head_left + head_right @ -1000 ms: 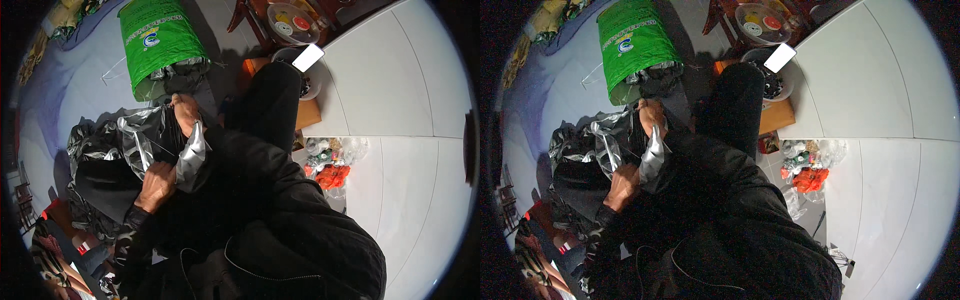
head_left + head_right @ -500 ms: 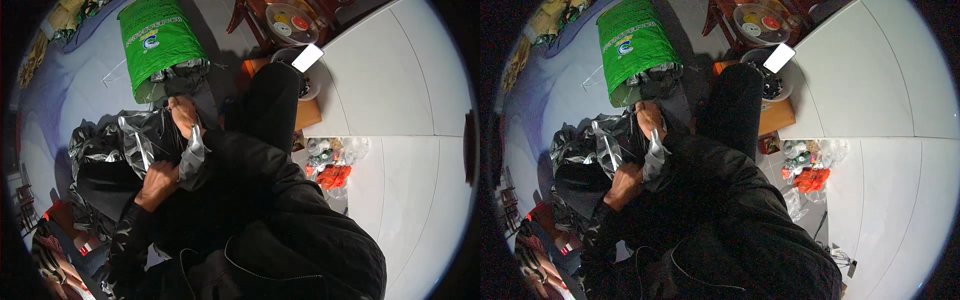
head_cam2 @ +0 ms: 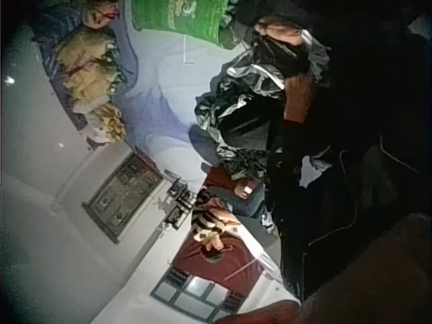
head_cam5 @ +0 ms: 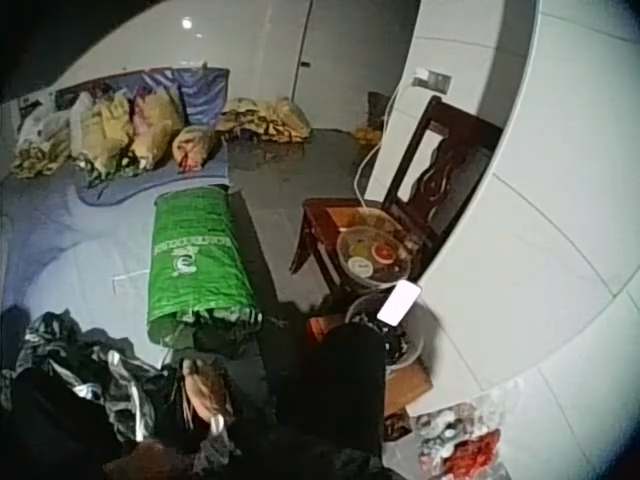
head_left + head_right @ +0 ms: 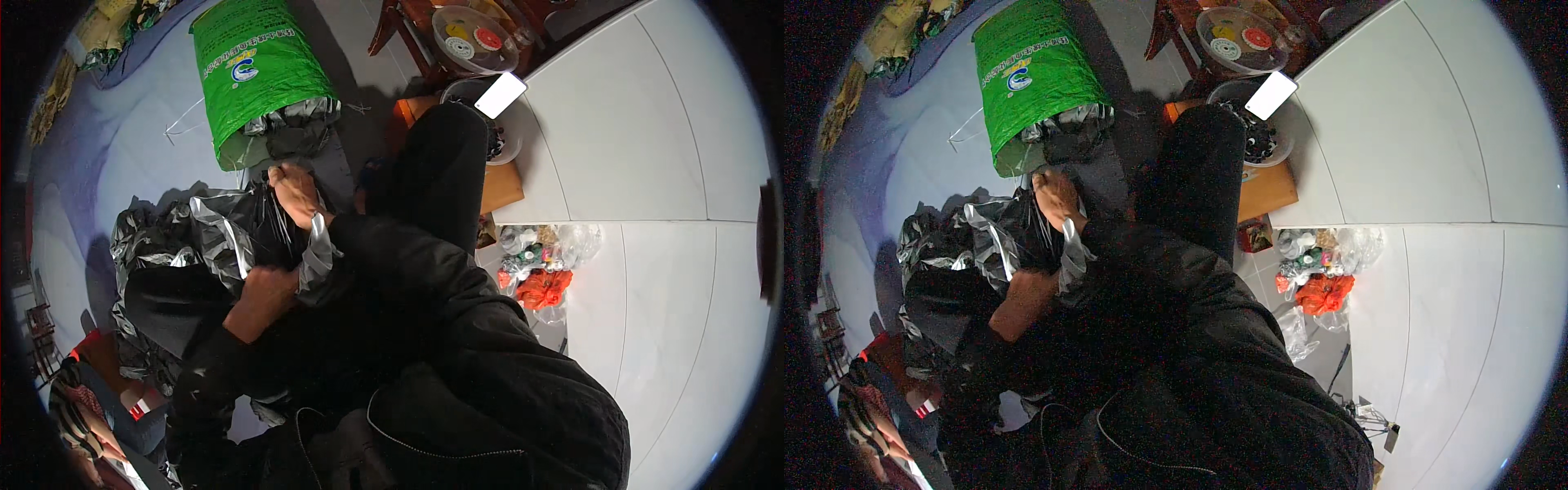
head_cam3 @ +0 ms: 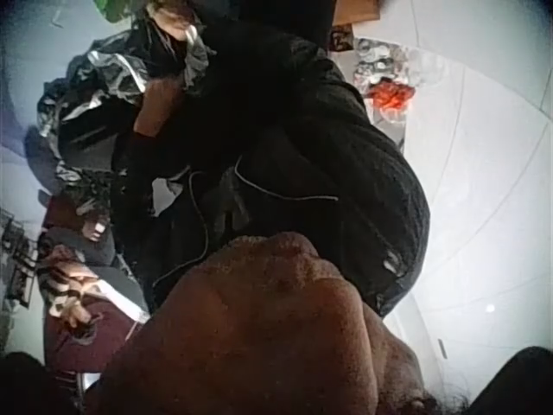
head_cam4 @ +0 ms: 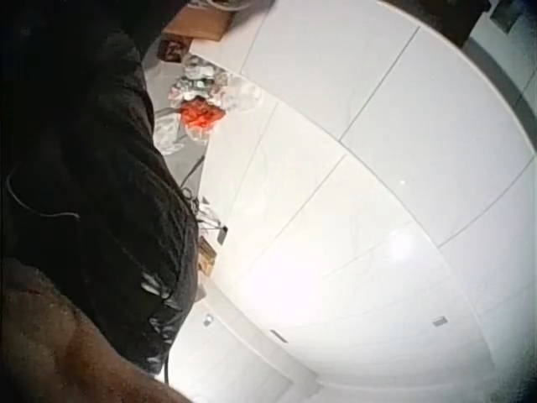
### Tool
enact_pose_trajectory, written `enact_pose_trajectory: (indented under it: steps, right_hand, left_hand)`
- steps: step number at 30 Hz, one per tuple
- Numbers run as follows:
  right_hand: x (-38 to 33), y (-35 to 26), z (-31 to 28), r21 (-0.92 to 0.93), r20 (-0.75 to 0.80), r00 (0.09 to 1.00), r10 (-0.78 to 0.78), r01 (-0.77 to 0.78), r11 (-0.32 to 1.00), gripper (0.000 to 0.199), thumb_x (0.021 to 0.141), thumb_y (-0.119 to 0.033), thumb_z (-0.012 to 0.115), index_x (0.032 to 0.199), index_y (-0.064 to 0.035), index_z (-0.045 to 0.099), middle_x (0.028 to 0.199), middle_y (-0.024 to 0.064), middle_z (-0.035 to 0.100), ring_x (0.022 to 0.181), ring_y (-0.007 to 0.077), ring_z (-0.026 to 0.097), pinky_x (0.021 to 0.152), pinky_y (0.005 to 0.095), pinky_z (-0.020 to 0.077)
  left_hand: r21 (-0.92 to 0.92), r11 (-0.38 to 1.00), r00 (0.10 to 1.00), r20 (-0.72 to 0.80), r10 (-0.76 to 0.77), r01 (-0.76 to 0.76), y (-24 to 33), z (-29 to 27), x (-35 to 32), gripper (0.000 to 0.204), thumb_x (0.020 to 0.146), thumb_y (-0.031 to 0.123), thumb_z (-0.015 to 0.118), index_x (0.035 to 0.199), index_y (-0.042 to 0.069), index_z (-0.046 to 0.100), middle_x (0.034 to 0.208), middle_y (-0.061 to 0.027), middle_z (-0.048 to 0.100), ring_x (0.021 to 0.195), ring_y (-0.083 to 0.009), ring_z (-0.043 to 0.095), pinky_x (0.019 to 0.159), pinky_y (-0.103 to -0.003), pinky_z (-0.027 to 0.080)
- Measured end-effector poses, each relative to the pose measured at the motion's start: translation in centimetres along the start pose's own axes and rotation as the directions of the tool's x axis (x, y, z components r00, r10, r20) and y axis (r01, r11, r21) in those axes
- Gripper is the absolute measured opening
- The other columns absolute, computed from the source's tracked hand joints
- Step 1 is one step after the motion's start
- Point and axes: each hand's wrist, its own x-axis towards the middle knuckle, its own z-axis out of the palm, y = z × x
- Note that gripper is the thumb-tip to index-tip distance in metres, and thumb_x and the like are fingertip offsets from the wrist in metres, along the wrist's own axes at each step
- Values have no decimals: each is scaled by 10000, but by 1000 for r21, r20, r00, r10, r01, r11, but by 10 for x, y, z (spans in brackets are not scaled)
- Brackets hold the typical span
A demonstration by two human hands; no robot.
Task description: Packing various components and items into bags while sitting on the floor.
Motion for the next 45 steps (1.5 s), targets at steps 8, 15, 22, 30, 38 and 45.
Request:
enact_pose_trajectory:
  steps: [8, 15, 22, 30, 38, 45]
  right_hand:
    - [-6, -5, -4, -53, -14, 995, -97, 97, 994, 353, 882, -369, 471, 768, -51, 574, 809, 207, 613, 795, 420, 583, 713, 484, 460]
    - [-6, -17, -14, -74, 77, 991, -110, 115, 991, 348, 880, -368, 454, 787, -50, 558, 810, 225, 593, 813, 428, 571, 718, 500, 450]
    - [0, -15, -15, -83, 158, 987, -11, 24, 996, 336, 886, -365, 448, 798, -61, 560, 799, 227, 586, 795, 427, 567, 709, 495, 446]
    - [6, 6, -5, 1, 255, 967, 12, -13, 1000, 335, 905, -357, 452, 815, -60, 578, 774, 196, 606, 763, 430, 573, 707, 487, 447]
    - [1, 2, -9, -57, 220, 972, -85, 100, 993, 326, 923, -333, 473, 803, -45, 567, 740, 170, 600, 738, 369, 593, 696, 447, 445]
    - [3, 40, 14, 169, 244, 965, -97, 56, 984, 321, 929, -315, 479, 802, -35, 572, 801, 171, 614, 777, 358, 601, 683, 435, 449]
  left_hand:
    - [46, 997, 992, 109, -69, 65, 1, 6, 7, 264, 688, 295, 748, 849, 102, 666, 705, -127, 676, 669, -317, 682, 570, -445, 512]
    - [25, 999, 998, 45, 37, -38, -10, 16, 9, 313, 708, 322, 750, 908, 98, 664, 665, -121, 657, 632, -322, 669, 561, -456, 511]
    - [-57, 998, 999, 51, 13, -10, -11, 14, 11, 366, 706, 364, 763, 920, 91, 645, 680, -122, 652, 651, -335, 663, 567, -449, 512]
    - [-93, 996, 998, 60, 14, -8, -9, 12, 14, 430, 698, 389, 776, 953, 76, 629, 698, -133, 659, 661, -341, 667, 574, -458, 514]
    - [-110, 994, 994, 110, 7, 6, -9, 5, 17, 484, 701, 447, 781, 964, 70, 627, 716, -141, 660, 670, -338, 669, 587, -451, 522]
    - [-179, 982, 995, 73, 72, -58, -7, 1, 21, 479, 691, 446, 780, 916, 47, 641, 702, -148, 655, 670, -347, 664, 597, -459, 522]
